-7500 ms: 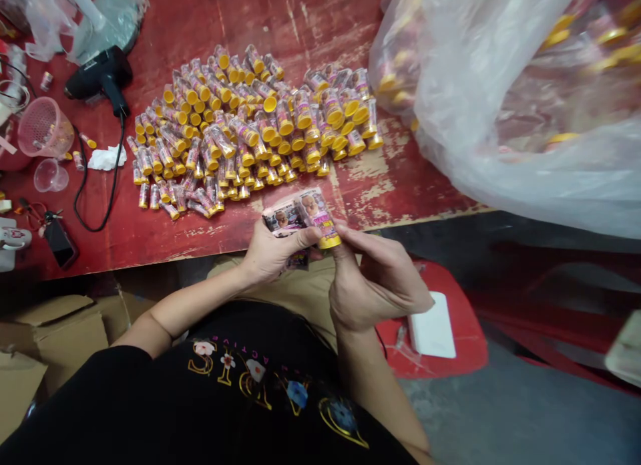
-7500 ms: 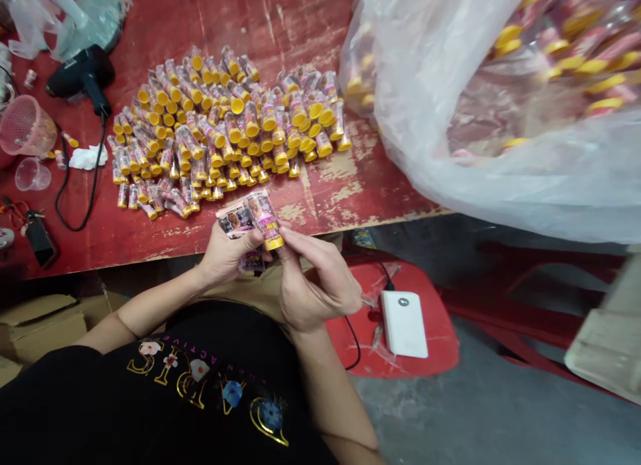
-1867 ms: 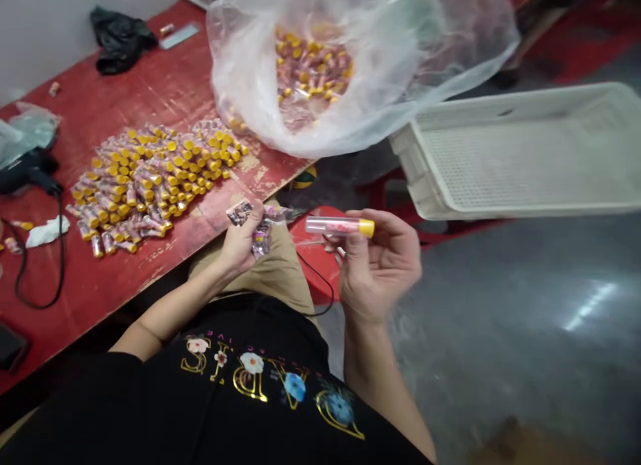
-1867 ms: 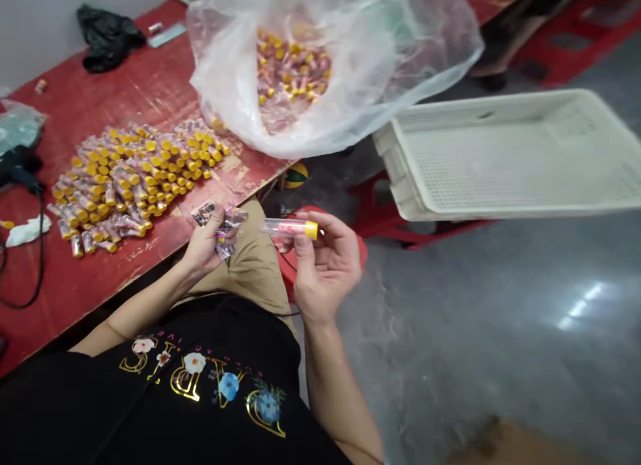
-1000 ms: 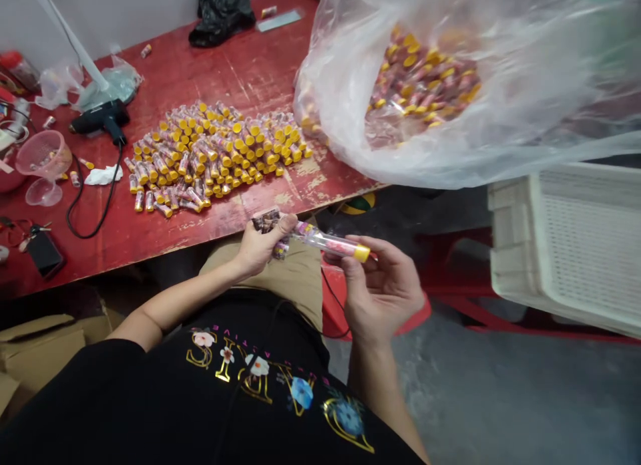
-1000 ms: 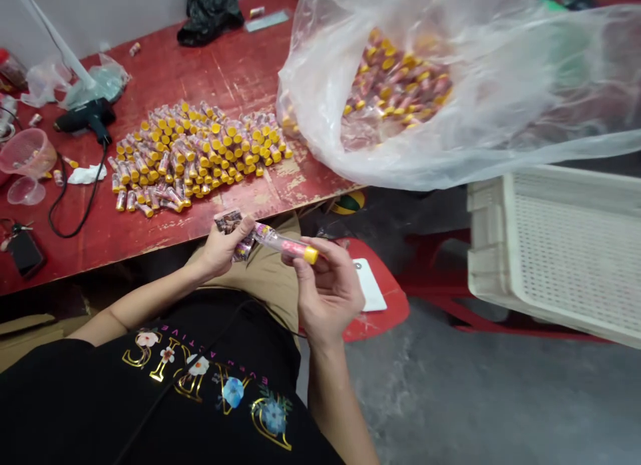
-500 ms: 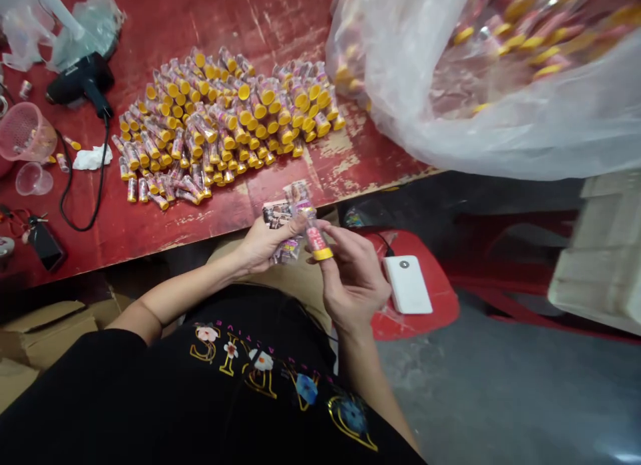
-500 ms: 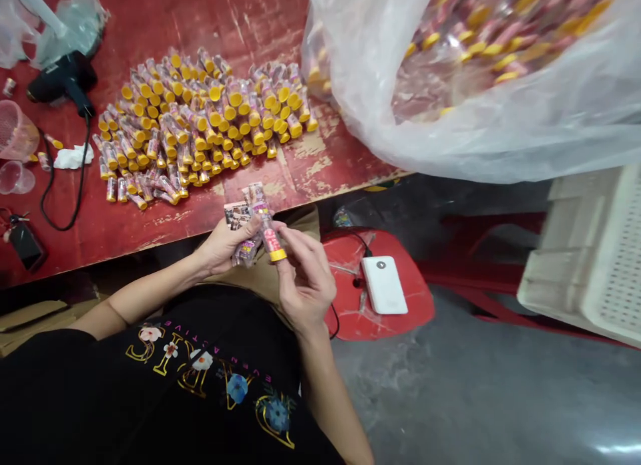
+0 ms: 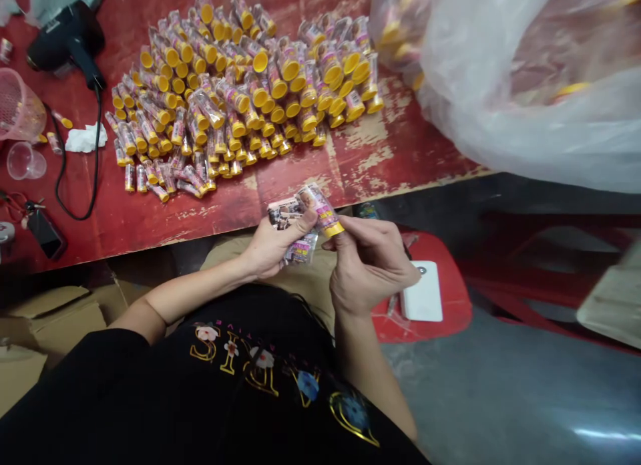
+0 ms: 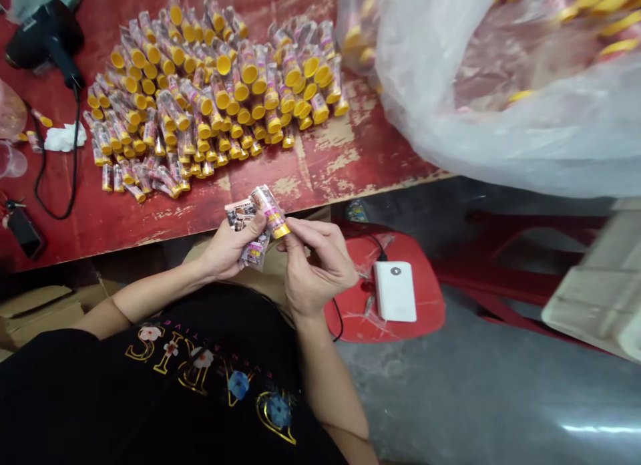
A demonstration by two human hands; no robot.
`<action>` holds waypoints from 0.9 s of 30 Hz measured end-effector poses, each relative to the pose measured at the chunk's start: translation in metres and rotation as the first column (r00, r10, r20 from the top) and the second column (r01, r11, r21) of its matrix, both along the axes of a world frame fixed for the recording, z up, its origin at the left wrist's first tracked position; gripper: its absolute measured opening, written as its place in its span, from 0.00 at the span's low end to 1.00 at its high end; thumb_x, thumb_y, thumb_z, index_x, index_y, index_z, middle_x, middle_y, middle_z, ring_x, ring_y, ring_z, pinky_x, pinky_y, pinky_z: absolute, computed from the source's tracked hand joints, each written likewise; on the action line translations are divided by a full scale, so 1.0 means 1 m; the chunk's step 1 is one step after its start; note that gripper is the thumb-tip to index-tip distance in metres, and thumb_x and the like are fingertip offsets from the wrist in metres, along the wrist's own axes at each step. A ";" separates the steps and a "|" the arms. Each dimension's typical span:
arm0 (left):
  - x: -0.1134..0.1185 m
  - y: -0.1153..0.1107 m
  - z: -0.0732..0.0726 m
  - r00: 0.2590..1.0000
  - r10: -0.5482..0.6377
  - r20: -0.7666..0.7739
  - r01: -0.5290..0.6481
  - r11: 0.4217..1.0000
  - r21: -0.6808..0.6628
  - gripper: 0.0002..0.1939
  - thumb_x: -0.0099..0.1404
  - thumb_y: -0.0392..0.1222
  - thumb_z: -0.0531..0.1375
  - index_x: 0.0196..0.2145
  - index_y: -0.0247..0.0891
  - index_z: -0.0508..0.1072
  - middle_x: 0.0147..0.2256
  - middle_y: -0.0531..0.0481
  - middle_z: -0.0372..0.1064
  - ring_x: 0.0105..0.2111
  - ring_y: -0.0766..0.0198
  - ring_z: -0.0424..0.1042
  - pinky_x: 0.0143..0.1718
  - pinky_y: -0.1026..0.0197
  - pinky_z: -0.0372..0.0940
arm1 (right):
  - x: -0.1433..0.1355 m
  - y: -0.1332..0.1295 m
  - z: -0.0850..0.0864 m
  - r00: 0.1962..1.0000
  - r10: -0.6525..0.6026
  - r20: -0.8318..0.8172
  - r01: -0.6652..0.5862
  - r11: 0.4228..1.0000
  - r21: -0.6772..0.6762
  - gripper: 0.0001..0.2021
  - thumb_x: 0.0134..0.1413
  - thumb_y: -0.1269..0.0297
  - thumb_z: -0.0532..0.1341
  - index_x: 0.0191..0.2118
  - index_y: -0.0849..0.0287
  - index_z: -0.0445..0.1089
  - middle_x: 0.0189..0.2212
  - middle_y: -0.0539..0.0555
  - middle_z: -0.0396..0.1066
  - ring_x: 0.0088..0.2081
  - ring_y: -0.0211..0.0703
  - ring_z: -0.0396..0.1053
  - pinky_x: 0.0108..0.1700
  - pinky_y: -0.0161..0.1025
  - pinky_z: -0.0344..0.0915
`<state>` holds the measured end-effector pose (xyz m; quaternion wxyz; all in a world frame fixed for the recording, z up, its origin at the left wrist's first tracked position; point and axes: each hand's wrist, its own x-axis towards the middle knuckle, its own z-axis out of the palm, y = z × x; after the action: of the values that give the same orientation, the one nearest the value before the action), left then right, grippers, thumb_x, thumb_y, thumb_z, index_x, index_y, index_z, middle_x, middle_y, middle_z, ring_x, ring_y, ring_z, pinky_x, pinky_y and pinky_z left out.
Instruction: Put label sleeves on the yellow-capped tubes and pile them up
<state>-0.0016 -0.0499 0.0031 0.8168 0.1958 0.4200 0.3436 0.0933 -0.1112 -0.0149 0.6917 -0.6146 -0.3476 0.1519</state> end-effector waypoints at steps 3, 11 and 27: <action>0.001 0.003 -0.004 1.000 0.017 -0.003 -0.017 1.000 -0.008 0.29 0.41 0.56 0.79 0.32 0.34 0.75 0.32 0.53 0.74 0.32 0.69 0.70 0.45 0.59 0.65 | 0.000 0.007 -0.007 1.000 -0.003 -0.013 0.003 1.000 -0.002 0.06 0.55 0.70 0.71 0.39 0.55 0.82 0.33 0.50 0.77 0.27 0.34 0.72 0.26 0.36 0.71; 0.008 0.020 -0.017 1.000 0.002 0.014 -0.002 1.000 -0.009 0.28 0.42 0.55 0.79 0.32 0.34 0.74 0.32 0.51 0.76 0.31 0.68 0.71 0.44 0.58 0.66 | 0.004 0.026 -0.022 1.000 -0.029 0.009 0.029 1.000 0.005 0.05 0.55 0.66 0.71 0.39 0.55 0.82 0.36 0.52 0.77 0.30 0.37 0.73 0.28 0.37 0.72; 0.013 0.046 -0.026 0.999 0.036 -0.024 -0.039 0.995 -0.097 0.20 0.57 0.53 0.74 0.37 0.34 0.77 0.34 0.44 0.79 0.34 0.60 0.77 0.42 0.56 0.70 | 0.033 0.084 -0.042 0.986 -0.117 0.116 0.118 0.993 0.001 0.07 0.58 0.60 0.70 0.39 0.56 0.81 0.33 0.54 0.77 0.33 0.44 0.76 0.35 0.46 0.76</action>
<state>0.0111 -0.0036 -0.0226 0.8141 0.1515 0.4490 0.3357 0.1264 -0.0270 -0.0570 0.6762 -0.6439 -0.3498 0.0759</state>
